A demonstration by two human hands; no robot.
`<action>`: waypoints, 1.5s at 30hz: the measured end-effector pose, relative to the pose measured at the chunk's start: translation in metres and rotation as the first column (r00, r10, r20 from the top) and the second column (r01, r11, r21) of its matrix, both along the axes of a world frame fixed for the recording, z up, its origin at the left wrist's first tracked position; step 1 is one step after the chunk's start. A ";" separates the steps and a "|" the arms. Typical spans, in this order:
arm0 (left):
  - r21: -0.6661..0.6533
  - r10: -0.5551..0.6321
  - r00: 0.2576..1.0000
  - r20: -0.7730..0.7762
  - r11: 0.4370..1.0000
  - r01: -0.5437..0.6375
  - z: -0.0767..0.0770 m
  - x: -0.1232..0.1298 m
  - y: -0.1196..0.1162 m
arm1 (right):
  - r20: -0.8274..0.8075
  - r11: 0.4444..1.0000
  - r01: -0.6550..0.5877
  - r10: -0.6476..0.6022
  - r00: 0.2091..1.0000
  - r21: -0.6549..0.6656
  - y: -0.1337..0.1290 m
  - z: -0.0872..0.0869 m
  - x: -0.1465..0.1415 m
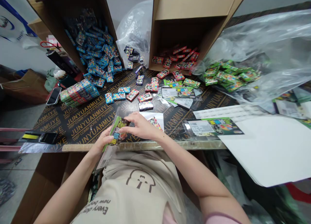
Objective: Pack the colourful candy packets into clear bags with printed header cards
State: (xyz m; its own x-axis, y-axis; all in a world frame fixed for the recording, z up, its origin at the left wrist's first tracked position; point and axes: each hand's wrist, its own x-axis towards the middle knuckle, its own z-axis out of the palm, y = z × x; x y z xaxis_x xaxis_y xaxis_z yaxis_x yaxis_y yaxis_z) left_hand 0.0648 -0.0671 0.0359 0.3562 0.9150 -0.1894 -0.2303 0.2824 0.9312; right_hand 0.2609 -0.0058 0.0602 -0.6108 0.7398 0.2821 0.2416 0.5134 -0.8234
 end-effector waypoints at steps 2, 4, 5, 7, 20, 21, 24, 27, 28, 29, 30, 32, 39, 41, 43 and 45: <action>0.002 -0.001 0.999 -0.044 1.000 0.001 -0.001 0.001 -0.002 | 0.047 1.000 -0.009 0.010 0.999 -0.013 0.000 0.002 0.002; 0.002 0.009 0.997 -0.071 1.000 -0.009 -0.005 0.002 -0.003 | 0.046 0.999 0.008 -0.006 0.999 -0.044 0.000 0.001 0.002; 0.008 0.026 0.996 -0.082 1.000 -0.026 -0.007 0.002 -0.004 | 0.014 0.997 0.036 -0.036 0.999 -0.068 0.000 0.000 0.002; 0.028 0.067 0.993 -0.101 0.998 -0.065 -0.010 0.001 -0.002 | -0.121 0.976 0.183 -0.197 0.973 -0.114 0.000 -0.005 0.000; 0.268 0.183 0.848 -0.497 0.962 -0.050 0.004 -0.007 0.011 | -0.323 0.805 0.097 -0.340 0.883 -0.585 0.000 -0.034 -0.018; 0.272 0.201 0.839 -0.505 0.960 -0.066 0.005 -0.007 0.012 | -0.321 0.800 0.094 -0.342 0.883 -0.593 0.001 -0.032 -0.018; 0.308 0.285 0.825 -0.488 0.941 -0.143 0.006 -0.011 0.018 | -0.351 0.732 -0.041 -0.277 0.894 -0.681 -0.001 -0.029 -0.018; 0.303 0.353 0.830 -0.432 0.923 -0.235 0.002 -0.016 0.030 | -0.388 0.624 -0.232 -0.125 0.913 -0.747 -0.011 -0.034 -0.022; 0.283 0.356 0.844 -0.401 0.924 -0.256 -0.001 -0.017 0.034 | -0.390 0.615 -0.250 -0.102 0.915 -0.748 -0.014 -0.038 -0.023; 0.258 0.352 0.861 -0.366 0.928 -0.270 -0.005 -0.018 0.037 | -0.385 0.629 -0.238 -0.107 0.917 -0.740 -0.016 -0.043 -0.024; 0.231 0.339 0.880 -0.333 0.934 -0.273 -0.009 -0.017 0.039 | -0.372 0.663 -0.193 -0.138 0.918 -0.724 -0.016 -0.047 -0.024; 0.177 0.281 0.917 -0.282 0.955 -0.238 -0.018 -0.016 0.041 | -0.334 0.737 -0.077 -0.208 0.919 -0.671 -0.012 -0.056 -0.023; 0.122 0.087 0.973 -0.212 0.991 -0.062 -0.027 -0.010 0.042 | -0.366 0.782 0.046 -0.342 0.866 -0.621 0.016 -0.055 -0.014; 0.159 0.159 0.966 -0.204 0.979 -0.128 -0.023 -0.008 0.043 | -0.367 0.796 0.066 -0.350 0.862 -0.602 0.018 -0.049 -0.017; 0.225 0.305 0.933 -0.189 0.939 -0.262 -0.019 -0.006 0.043 | -0.374 0.806 0.037 -0.314 0.873 -0.591 0.015 -0.042 -0.021; 0.260 0.395 0.901 -0.180 0.902 -0.344 -0.017 -0.004 0.040 | -0.409 0.798 0.031 -0.342 0.846 -0.602 0.012 -0.033 -0.026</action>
